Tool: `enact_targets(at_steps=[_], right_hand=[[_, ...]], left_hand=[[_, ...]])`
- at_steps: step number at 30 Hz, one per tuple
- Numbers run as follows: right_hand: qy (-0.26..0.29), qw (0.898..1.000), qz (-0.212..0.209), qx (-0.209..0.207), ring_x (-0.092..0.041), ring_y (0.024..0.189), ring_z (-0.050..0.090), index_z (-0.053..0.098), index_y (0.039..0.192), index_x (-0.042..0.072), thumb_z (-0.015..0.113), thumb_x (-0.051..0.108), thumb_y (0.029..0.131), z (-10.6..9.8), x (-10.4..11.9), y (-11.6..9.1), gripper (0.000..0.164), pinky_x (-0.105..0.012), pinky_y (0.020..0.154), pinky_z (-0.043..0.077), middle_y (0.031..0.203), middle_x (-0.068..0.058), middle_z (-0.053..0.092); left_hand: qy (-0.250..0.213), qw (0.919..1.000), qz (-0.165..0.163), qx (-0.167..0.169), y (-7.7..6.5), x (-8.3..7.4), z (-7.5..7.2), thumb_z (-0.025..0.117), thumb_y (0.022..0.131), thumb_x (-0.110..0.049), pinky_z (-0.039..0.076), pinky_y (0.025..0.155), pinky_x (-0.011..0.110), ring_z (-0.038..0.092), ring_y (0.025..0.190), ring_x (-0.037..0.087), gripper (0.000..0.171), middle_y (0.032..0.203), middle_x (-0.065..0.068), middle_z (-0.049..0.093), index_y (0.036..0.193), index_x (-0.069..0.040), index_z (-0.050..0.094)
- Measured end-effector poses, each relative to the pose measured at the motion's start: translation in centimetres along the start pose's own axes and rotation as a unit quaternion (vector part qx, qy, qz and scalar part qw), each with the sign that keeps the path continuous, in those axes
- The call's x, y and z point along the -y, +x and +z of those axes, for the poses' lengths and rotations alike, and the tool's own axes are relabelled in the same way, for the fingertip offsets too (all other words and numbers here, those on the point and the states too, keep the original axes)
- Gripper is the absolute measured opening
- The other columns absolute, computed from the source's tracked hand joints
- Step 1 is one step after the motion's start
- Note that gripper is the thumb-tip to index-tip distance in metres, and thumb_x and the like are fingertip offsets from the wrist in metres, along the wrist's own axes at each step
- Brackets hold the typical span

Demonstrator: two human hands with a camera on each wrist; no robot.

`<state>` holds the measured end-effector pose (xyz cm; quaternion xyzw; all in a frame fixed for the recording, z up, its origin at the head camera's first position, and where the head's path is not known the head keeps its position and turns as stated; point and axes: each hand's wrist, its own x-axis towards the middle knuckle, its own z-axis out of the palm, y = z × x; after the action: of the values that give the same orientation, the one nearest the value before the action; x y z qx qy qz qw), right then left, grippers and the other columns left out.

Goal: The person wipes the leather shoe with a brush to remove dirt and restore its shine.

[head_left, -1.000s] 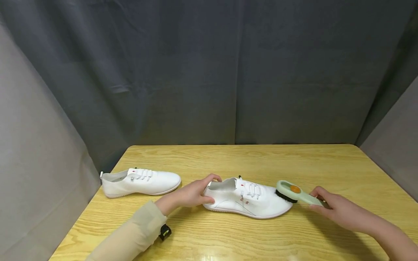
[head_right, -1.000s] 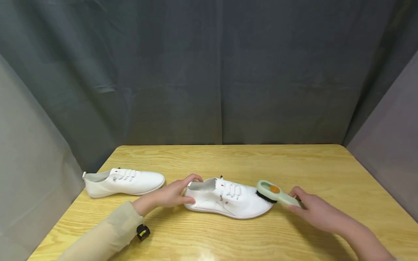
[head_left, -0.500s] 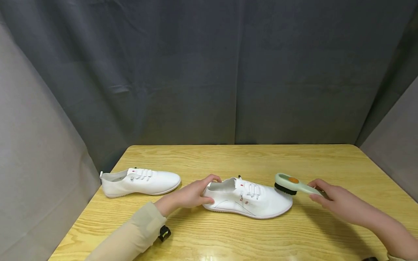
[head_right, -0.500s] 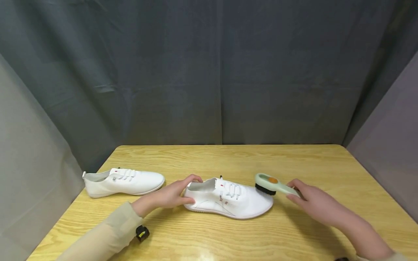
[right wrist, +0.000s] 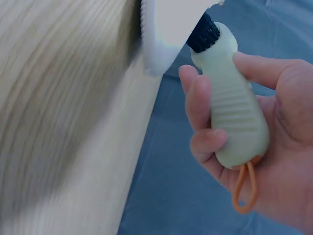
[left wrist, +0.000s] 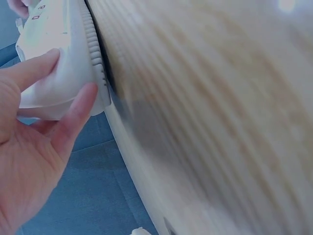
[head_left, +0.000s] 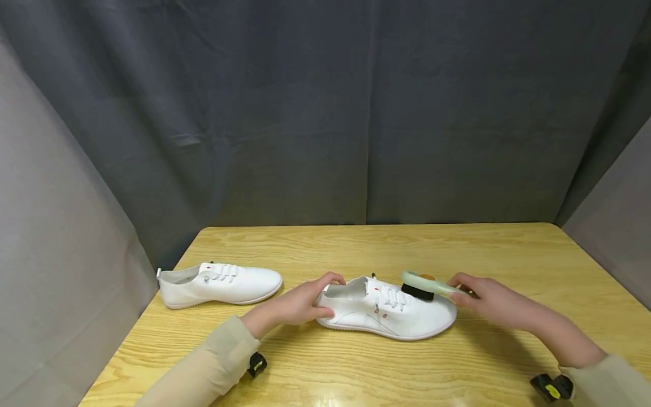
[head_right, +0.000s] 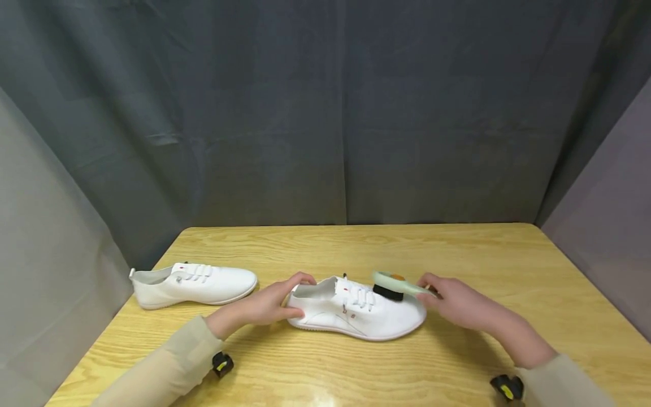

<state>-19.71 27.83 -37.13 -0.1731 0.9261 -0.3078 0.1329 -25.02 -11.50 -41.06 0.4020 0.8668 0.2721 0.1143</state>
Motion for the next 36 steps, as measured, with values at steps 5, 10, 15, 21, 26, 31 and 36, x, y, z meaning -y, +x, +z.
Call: enact_targets(at_steps=[5, 10, 15, 21, 26, 31, 36], right_hand=[[0.013, 0.999, 0.037, 0.004, -0.018, 0.056, 0.042, 0.052, 0.12, -0.003, 0.051, 0.028, 0.102, -0.9, -1.9, -0.5, 0.036, -0.03, 0.051, 0.038, 0.079, -0.007, 0.053], [-0.019, 0.998, 0.047, -0.031, -0.018, 0.058, 0.042, 0.052, 0.12, -0.005, 0.049, 0.028, 0.103, -1.7, -2.9, -2.0, 0.036, -0.031, 0.051, 0.038, 0.081, -0.004, 0.054], [-0.022, 0.998, 0.037, -0.055, -0.015, 0.059, 0.041, 0.05, 0.124, -0.002, 0.048, 0.031, 0.103, -1.7, -2.3, -3.1, 0.039, -0.029, 0.051, 0.037, 0.083, -0.003, 0.053], [-0.011, 0.999, 0.026, -0.04, -0.013, 0.061, 0.041, 0.049, 0.127, 0.0, 0.052, 0.032, 0.101, -0.7, -1.2, -3.6, 0.041, -0.029, 0.054, 0.037, 0.085, -0.003, 0.053], [-0.002, 0.999, 0.012, -0.037, -0.011, 0.057, 0.036, 0.05, 0.121, 0.002, 0.054, 0.027, 0.101, 0.1, -1.7, -3.9, 0.033, -0.028, 0.051, 0.034, 0.078, -0.002, 0.049], [0.027, 0.999, 0.032, -0.023, -0.012, 0.053, 0.037, 0.048, 0.115, 0.001, 0.052, 0.023, 0.102, 0.1, -3.4, -4.6, 0.026, -0.027, 0.048, 0.035, 0.074, -0.004, 0.047], [0.025, 0.998, 0.056, -0.031, -0.012, 0.052, 0.037, 0.048, 0.114, -0.001, 0.05, 0.022, 0.103, -0.4, -4.6, -5.2, 0.026, -0.028, 0.047, 0.034, 0.073, -0.005, 0.046]], left_hand=[[-0.002, 1.0, -0.004, -0.001, -0.1, -0.2, -0.1, 0.068, 0.093, -0.017, 0.038, 0.103, 0.035, 0.048, 0.125, 0.02, 0.058, 0.14, 0.008, 0.049, 0.141, -0.018, 0.035], [-0.003, 1.0, -0.008, -0.001, -0.1, -0.3, 0.0, 0.068, 0.093, -0.017, 0.038, 0.103, 0.034, 0.048, 0.125, 0.019, 0.058, 0.141, 0.006, 0.048, 0.141, -0.018, 0.035], [-0.002, 1.0, 0.0, -0.003, -0.2, -0.3, 0.0, 0.068, 0.093, -0.015, 0.038, 0.103, 0.035, 0.048, 0.125, 0.02, 0.058, 0.14, 0.007, 0.049, 0.141, -0.015, 0.035], [-0.007, 0.9999, 0.01, -0.005, -0.2, -0.3, 0.0, 0.067, 0.093, -0.014, 0.038, 0.103, 0.036, 0.049, 0.125, 0.021, 0.057, 0.14, 0.009, 0.049, 0.141, -0.014, 0.036], [-0.005, 0.9999, 0.009, -0.003, -0.1, -0.3, 0.1, 0.067, 0.093, -0.015, 0.039, 0.102, 0.035, 0.049, 0.125, 0.019, 0.057, 0.14, 0.008, 0.049, 0.141, -0.015, 0.036], [-0.003, 1.0, 0.002, -0.002, -0.1, -0.3, 0.0, 0.068, 0.093, -0.016, 0.039, 0.102, 0.033, 0.049, 0.124, 0.017, 0.058, 0.14, 0.006, 0.049, 0.141, -0.016, 0.036], [0.0, 1.0, 0.003, -0.003, -0.2, -0.3, 0.0, 0.068, 0.093, -0.015, 0.039, 0.102, 0.033, 0.049, 0.124, 0.017, 0.058, 0.14, 0.006, 0.049, 0.141, -0.015, 0.036]])
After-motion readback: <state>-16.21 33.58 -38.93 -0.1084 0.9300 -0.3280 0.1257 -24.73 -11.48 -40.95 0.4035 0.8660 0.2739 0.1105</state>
